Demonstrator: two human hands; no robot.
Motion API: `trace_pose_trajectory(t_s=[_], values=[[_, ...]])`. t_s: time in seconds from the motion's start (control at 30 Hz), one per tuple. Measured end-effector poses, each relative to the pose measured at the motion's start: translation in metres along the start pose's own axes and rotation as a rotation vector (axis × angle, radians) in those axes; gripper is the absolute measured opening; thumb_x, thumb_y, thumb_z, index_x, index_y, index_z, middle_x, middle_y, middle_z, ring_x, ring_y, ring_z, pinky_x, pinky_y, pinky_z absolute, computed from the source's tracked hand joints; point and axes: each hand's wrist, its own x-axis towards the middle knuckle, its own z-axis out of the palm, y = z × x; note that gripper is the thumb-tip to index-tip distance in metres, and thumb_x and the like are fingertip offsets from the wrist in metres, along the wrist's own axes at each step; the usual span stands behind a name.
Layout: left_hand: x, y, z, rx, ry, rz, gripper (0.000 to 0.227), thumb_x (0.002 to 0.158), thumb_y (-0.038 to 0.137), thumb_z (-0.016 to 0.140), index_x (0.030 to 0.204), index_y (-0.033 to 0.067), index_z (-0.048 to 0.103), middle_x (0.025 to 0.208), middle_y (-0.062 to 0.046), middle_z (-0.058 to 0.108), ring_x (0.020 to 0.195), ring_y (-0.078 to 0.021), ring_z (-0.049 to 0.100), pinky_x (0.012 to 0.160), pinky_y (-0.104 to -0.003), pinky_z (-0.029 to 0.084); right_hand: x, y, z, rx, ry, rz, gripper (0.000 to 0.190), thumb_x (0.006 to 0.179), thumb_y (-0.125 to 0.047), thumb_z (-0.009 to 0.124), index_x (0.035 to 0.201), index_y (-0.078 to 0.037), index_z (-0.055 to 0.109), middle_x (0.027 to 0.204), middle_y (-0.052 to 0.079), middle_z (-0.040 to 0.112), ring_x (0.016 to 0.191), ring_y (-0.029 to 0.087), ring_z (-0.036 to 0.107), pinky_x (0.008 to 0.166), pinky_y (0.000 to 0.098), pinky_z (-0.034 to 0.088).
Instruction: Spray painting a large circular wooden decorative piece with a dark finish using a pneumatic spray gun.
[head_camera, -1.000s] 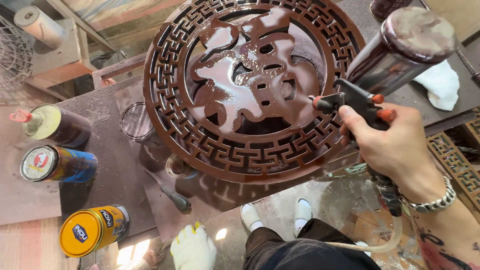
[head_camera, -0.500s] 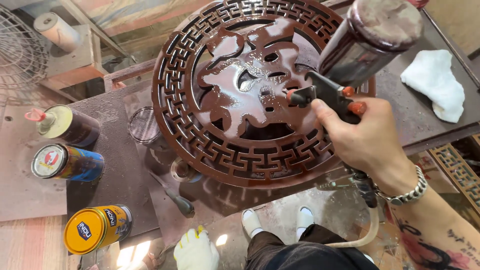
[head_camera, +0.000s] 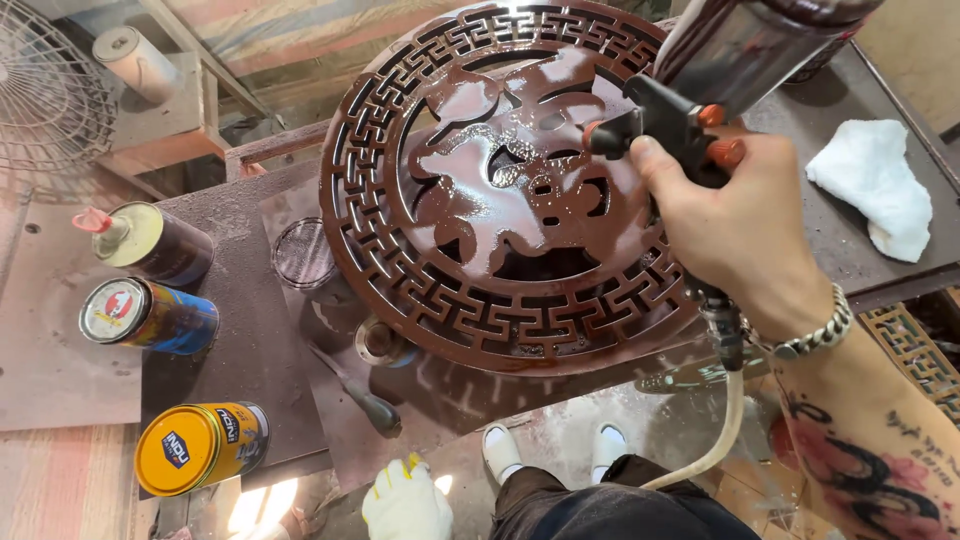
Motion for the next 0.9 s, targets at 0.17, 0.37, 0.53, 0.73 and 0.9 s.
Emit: trace_pose_trajectory(t_s=[0.17,0.37,0.53,0.73,0.9], values=[[0.001,0.002,0.006,0.018,-0.149,-0.034,0.060,0.073,0.050,0.062,0.127,0.0231,0.065,0.122,-0.009,0.059,0.114,-0.0334,0.056,0.100,-0.051,0.044,-0.010,0.002,-0.006,0.054,-0.075,0.135,0.016,0.102,-0.011,0.066,0.093,-0.001,0.075,0.068,0.005,0.071,0.043,0.012,0.052,0.035,0.0243,0.035],[0.003,0.002,-0.025,-0.010,-0.214,-0.028,0.060,0.076,0.048,0.062,0.130,0.0211,0.061,0.137,-0.012,0.055,0.124,-0.0345,0.052,0.101,-0.051,0.043,-0.036,0.030,-0.032,0.045,-0.194,0.223,0.021,0.100,-0.011,0.068,0.084,0.002,0.074,0.058,0.013,0.065,0.037,0.018,0.046,0.032,0.0284,0.031],[0.006,0.003,-0.052,-0.073,-0.189,-0.011,0.046,0.077,0.047,0.065,0.115,0.0206,0.068,0.122,-0.009,0.058,0.113,-0.0333,0.056,0.095,-0.048,0.046,-0.069,0.055,-0.057,0.059,0.030,0.567,0.027,0.113,-0.015,0.068,0.111,0.011,0.059,0.079,0.021,0.056,0.052,0.039,0.062,0.039,0.0472,0.049],[0.017,0.000,-0.080,-0.064,-0.280,-0.001,0.043,0.076,0.033,0.062,0.117,0.0220,0.068,0.115,-0.007,0.060,0.106,-0.0307,0.059,0.088,-0.046,0.051,-0.104,0.232,-0.089,0.395,-0.101,0.448,0.058,0.122,-0.045,0.032,0.146,0.005,0.048,0.127,0.023,0.063,0.107,0.029,0.062,0.053,0.0341,0.045],[0.014,0.000,-0.070,-0.063,-0.142,-0.018,0.039,0.074,0.034,0.061,0.109,0.0207,0.071,0.108,-0.007,0.064,0.102,-0.0321,0.062,0.084,-0.046,0.053,-0.124,0.167,-0.099,0.269,-0.006,0.513,0.043,0.120,-0.031,0.042,0.141,0.004,0.055,0.118,0.021,0.066,0.089,0.033,0.058,0.053,0.0407,0.046]])
